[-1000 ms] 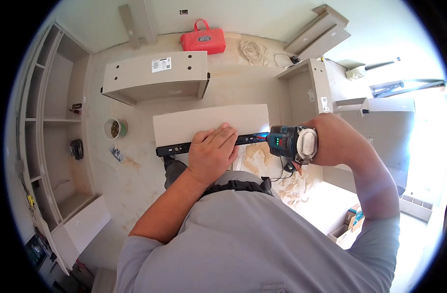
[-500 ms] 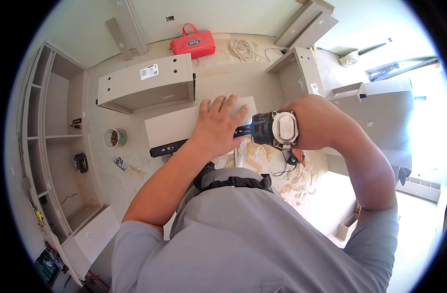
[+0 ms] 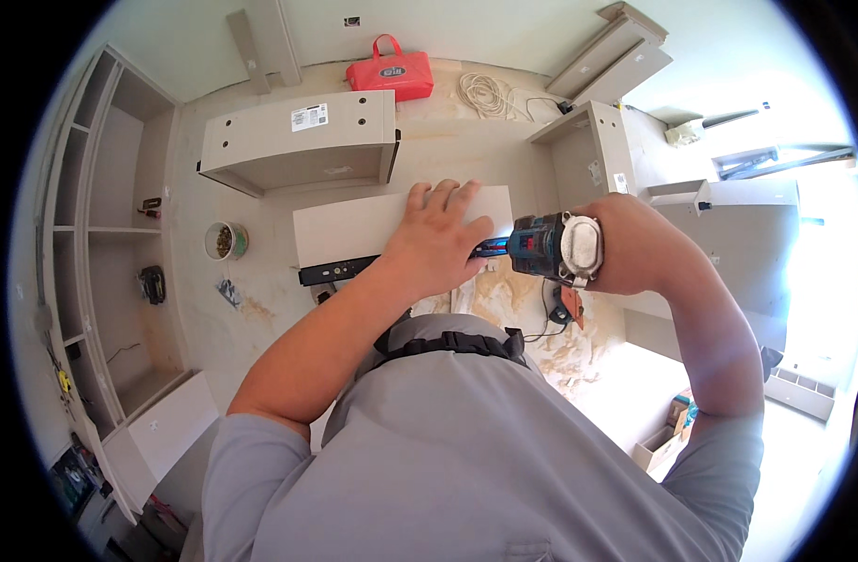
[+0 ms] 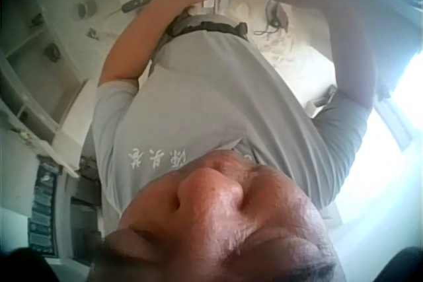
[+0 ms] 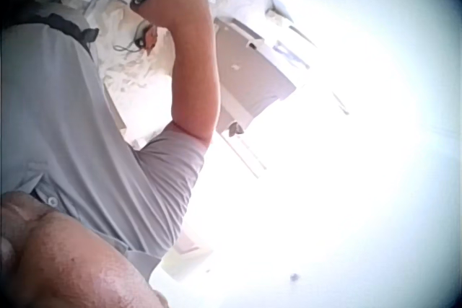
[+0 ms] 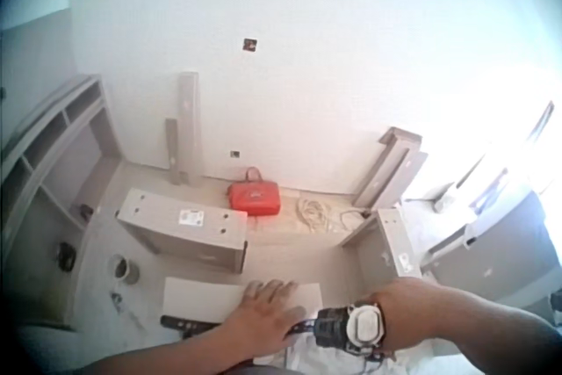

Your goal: The person unpacks metal drawer slides, aligns them against the side of a wooden drawer, and secures them by driving screws with a power drill.

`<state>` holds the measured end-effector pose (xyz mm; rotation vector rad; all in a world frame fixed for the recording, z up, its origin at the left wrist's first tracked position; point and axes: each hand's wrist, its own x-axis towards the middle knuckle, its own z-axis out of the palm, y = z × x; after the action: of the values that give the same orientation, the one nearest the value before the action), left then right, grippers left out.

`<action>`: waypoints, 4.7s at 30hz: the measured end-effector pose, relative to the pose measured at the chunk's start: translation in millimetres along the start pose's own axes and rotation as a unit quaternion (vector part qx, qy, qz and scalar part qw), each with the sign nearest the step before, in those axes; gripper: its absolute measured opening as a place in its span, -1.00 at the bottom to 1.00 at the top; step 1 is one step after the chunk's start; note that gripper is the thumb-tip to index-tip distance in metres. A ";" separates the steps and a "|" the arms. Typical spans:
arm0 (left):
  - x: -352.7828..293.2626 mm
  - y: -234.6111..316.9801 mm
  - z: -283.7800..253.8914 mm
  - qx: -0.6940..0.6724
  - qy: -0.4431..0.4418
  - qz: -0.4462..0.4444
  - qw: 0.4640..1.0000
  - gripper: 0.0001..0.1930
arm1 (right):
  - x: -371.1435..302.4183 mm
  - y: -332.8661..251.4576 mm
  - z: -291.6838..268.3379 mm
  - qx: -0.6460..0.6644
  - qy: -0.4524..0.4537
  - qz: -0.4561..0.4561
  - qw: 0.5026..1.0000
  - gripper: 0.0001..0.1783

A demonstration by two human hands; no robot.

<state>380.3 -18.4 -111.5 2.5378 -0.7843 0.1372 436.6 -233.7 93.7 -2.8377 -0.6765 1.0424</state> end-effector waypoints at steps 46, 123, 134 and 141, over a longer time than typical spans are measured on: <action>7.4 3.5 -7.3 0.018 -0.032 0.027 0.999 -0.60 | -74.8 61.6 188.4 0.670 0.241 0.045 0.701 -0.41; -179.3 -103.6 -92.7 -0.090 0.159 -0.209 0.961 -0.59 | -80.9 86.6 127.0 0.509 0.312 -0.057 0.800 -0.35; -191.7 -96.9 -79.9 -0.191 0.065 -0.196 0.960 -0.31 | -70.2 0.8 210.4 0.723 0.254 0.042 0.641 -0.22; -159.1 -135.2 -86.1 -0.230 -0.004 -0.086 0.969 -0.39 | -31.6 -109.7 166.8 0.547 0.236 -0.017 0.803 -0.50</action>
<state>326.8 200.4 -128.0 2.1492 -0.5212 -0.1018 268.5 -165.5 4.5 -1.8712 -0.0040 0.4052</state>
